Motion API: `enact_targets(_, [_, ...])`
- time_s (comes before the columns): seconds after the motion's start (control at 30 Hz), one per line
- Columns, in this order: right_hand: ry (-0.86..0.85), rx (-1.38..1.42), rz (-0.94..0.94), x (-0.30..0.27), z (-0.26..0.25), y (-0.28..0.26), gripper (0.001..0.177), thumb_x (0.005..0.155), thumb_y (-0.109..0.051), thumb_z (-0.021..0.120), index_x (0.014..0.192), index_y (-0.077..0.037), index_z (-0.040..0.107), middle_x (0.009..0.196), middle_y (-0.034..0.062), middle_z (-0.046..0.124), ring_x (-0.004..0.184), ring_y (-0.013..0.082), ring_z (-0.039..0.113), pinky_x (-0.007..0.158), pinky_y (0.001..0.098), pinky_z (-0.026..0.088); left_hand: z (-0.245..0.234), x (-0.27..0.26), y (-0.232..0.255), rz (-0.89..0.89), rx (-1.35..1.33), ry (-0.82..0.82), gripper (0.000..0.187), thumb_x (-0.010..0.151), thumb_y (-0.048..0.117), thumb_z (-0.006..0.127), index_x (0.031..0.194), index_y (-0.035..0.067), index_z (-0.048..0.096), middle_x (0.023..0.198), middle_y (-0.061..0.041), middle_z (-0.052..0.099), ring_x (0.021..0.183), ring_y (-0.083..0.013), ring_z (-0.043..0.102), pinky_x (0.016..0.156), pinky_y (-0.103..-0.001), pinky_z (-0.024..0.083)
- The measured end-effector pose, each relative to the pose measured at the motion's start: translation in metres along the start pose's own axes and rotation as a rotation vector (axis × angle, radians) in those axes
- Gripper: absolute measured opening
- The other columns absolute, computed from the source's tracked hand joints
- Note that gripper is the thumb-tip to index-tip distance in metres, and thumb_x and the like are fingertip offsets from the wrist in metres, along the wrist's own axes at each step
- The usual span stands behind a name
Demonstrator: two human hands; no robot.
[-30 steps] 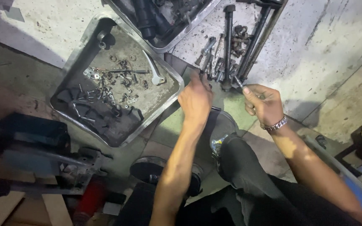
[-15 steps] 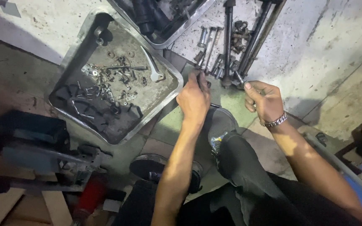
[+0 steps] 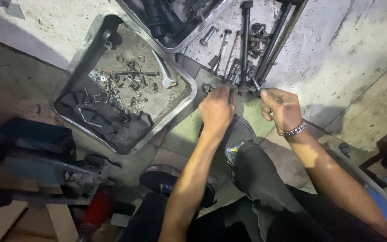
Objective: Sorting and inspecting small motorcycle engine hardware including bolts, nuts, and washers in a metal tray.
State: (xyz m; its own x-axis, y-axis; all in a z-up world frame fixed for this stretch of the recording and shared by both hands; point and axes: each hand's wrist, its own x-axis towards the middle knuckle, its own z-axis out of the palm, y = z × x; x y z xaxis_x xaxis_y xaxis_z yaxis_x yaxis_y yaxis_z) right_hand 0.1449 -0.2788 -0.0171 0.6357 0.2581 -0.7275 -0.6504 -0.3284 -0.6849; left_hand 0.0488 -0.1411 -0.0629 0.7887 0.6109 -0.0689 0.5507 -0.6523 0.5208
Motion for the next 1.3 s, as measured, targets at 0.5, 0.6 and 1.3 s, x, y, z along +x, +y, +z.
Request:
enact_targets(0.5, [-0.333,-0.155,-0.01,-0.003,-0.015,-0.004,0.024,0.101,-0.016,0.066,0.105,0.006,0.073,0.049,0.0125,0.049,0.038,0.0148,0.046,0.036,0.0258,0.04,-0.055,0.015,-0.009,-0.047,-0.718,-0.429,0.041,0.099,0.05,0.059,0.124,0.019,0.065,0.083,-0.015,0.074,0.083,-0.0428,0.074,0.072,-0.048,0.057])
enact_targets(0.6, [-0.475,-0.095,0.055,-0.006,-0.019,-0.008,0.024,0.1,-0.013,0.063,0.101,0.009,0.072,0.051,0.0101,0.046,0.041,0.0143,0.044,0.038,0.0266,0.042,-0.069,0.014,-0.019,0.03,-0.638,-0.499,0.034,0.1,0.045,0.06,0.12,0.018,0.066,0.077,-0.015,0.073,0.079,-0.038,0.074,0.071,-0.045,0.058])
enact_targets(1.3, [-0.395,-0.587,-0.311,-0.01,0.0,-0.038,0.012,0.096,-0.012,0.072,0.103,-0.002,0.077,0.066,0.0109,0.072,0.056,0.0141,0.061,0.053,0.0298,0.049,-0.096,0.011,-0.031,-0.096,-0.581,-0.685,0.046,0.101,0.051,0.05,0.118,0.009,0.058,0.09,-0.024,0.073,0.092,-0.0497,0.07,0.077,-0.058,0.052])
